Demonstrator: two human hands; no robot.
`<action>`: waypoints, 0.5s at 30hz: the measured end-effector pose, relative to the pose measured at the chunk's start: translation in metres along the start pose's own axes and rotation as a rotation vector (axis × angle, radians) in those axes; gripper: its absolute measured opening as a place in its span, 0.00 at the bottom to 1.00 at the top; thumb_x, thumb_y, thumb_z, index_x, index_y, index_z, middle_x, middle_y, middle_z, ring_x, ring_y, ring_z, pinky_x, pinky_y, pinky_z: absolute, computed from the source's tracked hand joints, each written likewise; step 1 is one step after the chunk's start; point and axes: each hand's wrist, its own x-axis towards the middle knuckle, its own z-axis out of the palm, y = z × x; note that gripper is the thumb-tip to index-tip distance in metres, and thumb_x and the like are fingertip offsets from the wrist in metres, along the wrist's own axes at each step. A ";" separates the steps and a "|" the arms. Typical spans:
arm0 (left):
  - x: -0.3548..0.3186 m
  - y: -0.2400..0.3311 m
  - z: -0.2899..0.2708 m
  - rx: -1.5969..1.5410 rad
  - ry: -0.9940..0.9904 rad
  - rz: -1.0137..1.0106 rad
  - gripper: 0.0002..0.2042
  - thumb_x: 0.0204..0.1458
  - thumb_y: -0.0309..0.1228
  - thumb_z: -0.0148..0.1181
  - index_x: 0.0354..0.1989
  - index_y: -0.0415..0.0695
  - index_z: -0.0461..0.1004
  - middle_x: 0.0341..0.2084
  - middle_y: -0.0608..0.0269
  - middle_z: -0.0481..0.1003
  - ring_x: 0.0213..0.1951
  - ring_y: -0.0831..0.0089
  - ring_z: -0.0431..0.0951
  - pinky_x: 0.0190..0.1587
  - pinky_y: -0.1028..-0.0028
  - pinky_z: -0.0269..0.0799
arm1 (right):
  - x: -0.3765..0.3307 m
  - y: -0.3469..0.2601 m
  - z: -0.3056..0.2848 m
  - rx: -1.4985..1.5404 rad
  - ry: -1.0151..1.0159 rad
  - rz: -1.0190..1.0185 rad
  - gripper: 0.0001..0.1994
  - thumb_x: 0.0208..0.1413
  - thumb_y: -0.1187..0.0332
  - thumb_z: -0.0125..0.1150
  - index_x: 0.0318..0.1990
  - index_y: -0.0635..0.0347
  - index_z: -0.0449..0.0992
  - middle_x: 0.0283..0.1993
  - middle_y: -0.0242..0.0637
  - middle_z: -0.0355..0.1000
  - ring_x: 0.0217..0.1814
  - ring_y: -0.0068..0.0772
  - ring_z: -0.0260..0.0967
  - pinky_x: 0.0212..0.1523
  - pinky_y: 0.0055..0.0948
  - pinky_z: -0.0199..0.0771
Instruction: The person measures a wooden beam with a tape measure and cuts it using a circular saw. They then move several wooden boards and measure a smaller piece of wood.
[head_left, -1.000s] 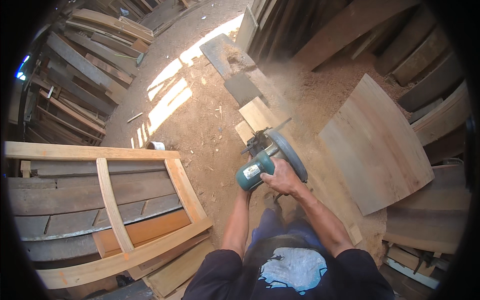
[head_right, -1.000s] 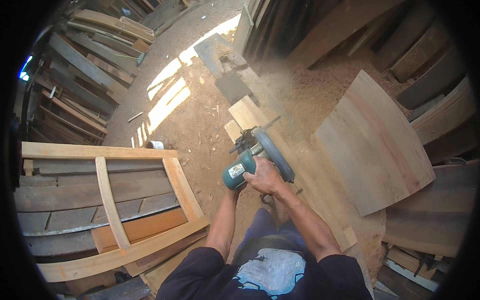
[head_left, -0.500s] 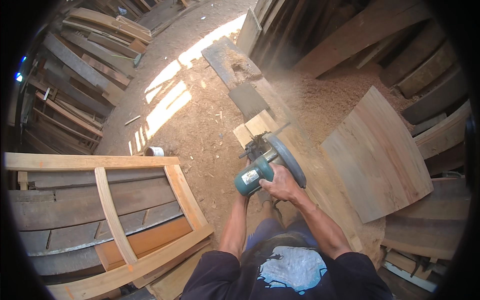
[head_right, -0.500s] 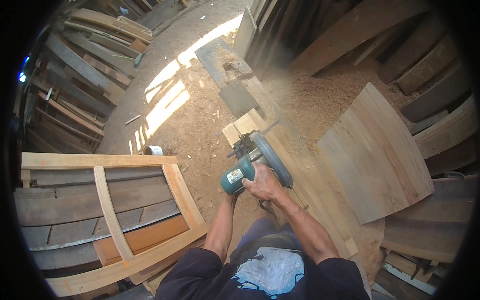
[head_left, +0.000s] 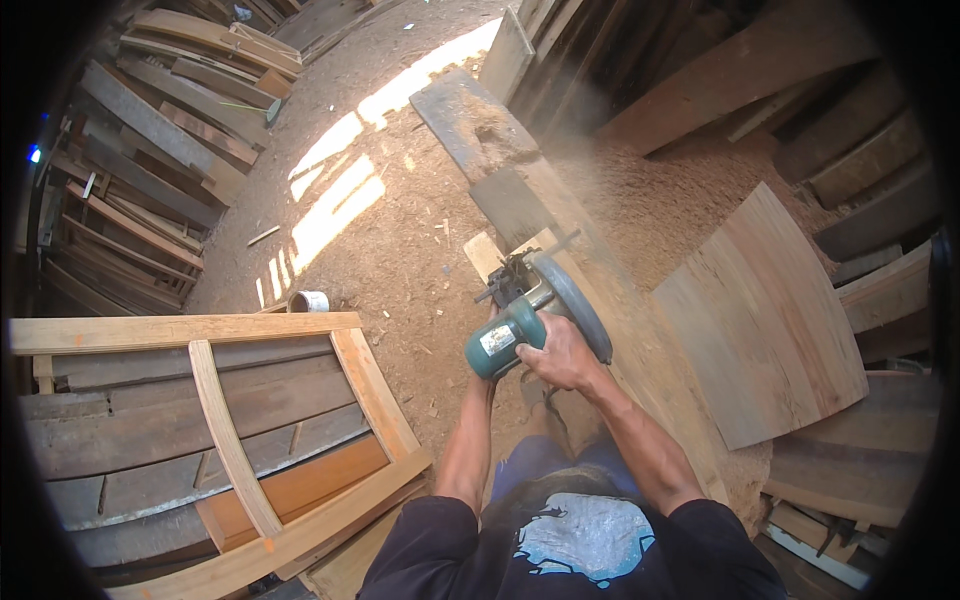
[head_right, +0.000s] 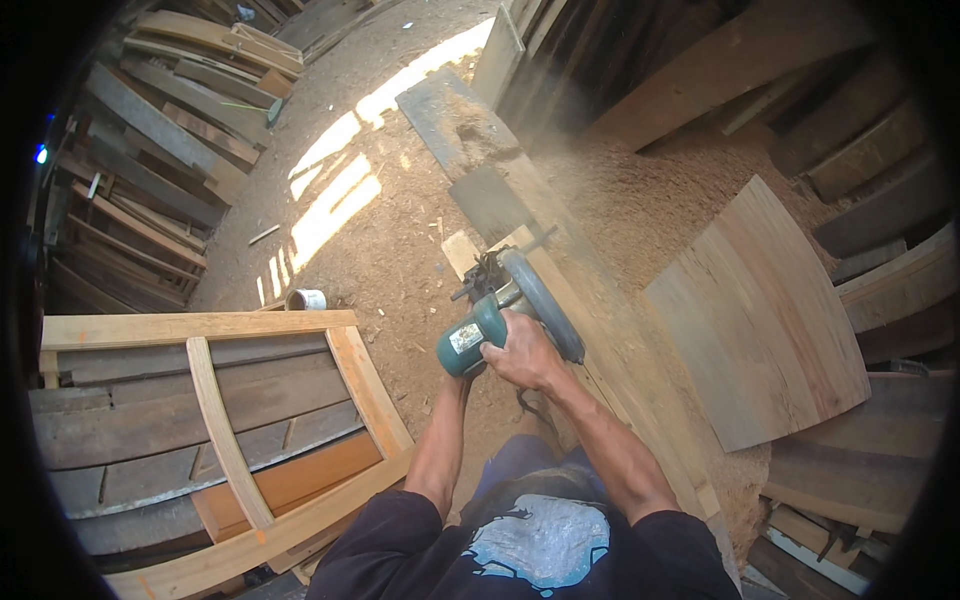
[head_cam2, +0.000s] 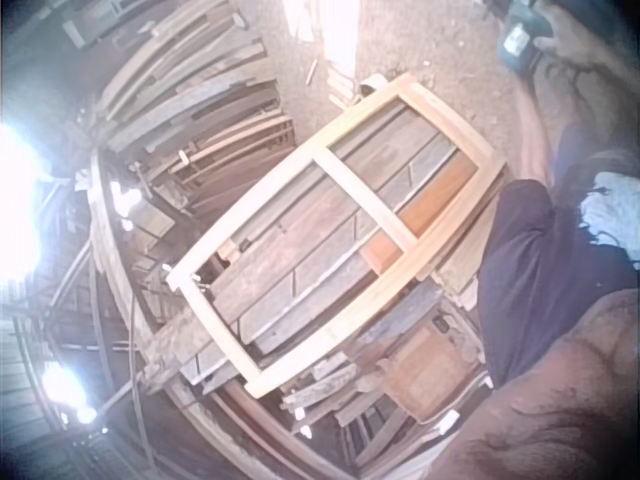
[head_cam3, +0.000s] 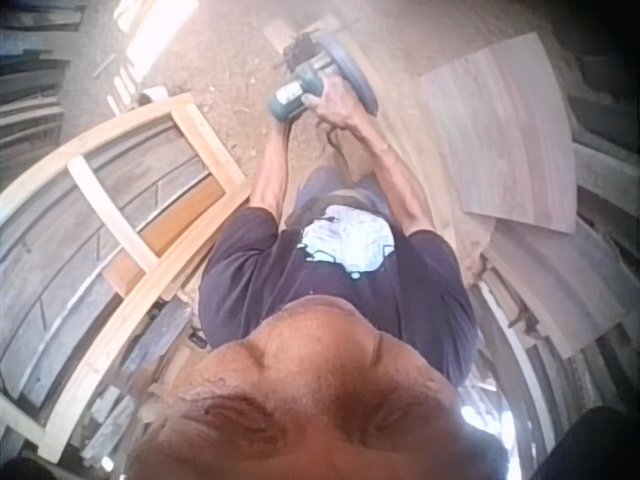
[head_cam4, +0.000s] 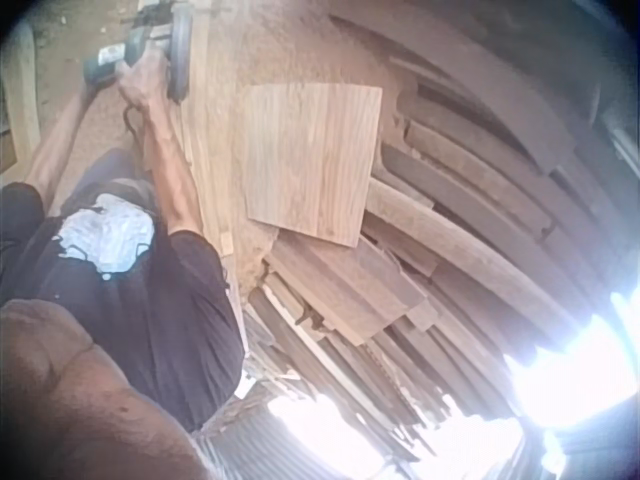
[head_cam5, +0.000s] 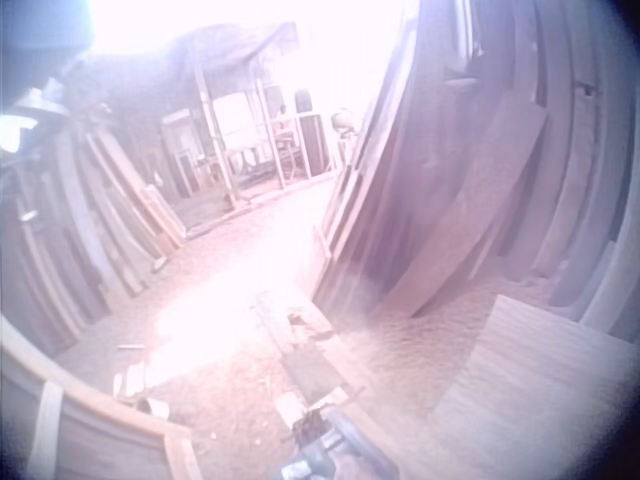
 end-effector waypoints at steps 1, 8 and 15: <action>0.001 0.003 -0.002 0.065 0.023 0.015 0.32 0.64 0.29 0.50 0.75 0.45 0.45 0.56 0.63 0.70 0.51 0.77 0.73 0.55 0.72 0.73 | 0.003 -0.003 0.001 0.000 -0.005 -0.002 0.18 0.47 0.72 0.62 0.47 0.69 0.74 0.39 0.50 0.77 0.43 0.43 0.76 0.49 0.38 0.73; 0.017 0.023 -0.004 0.183 0.024 0.018 0.32 0.64 0.29 0.50 0.74 0.45 0.45 0.57 0.63 0.70 0.52 0.77 0.72 0.56 0.73 0.72 | 0.025 -0.010 0.004 0.024 0.013 -0.003 0.18 0.46 0.71 0.62 0.46 0.69 0.74 0.40 0.53 0.77 0.45 0.48 0.76 0.50 0.39 0.73; 0.030 0.035 -0.015 0.160 0.006 0.087 0.31 0.66 0.28 0.48 0.75 0.45 0.42 0.55 0.63 0.72 0.48 0.77 0.76 0.49 0.74 0.78 | 0.045 -0.023 0.005 0.055 -0.020 -0.012 0.19 0.47 0.70 0.61 0.47 0.69 0.74 0.42 0.56 0.76 0.47 0.52 0.76 0.51 0.41 0.73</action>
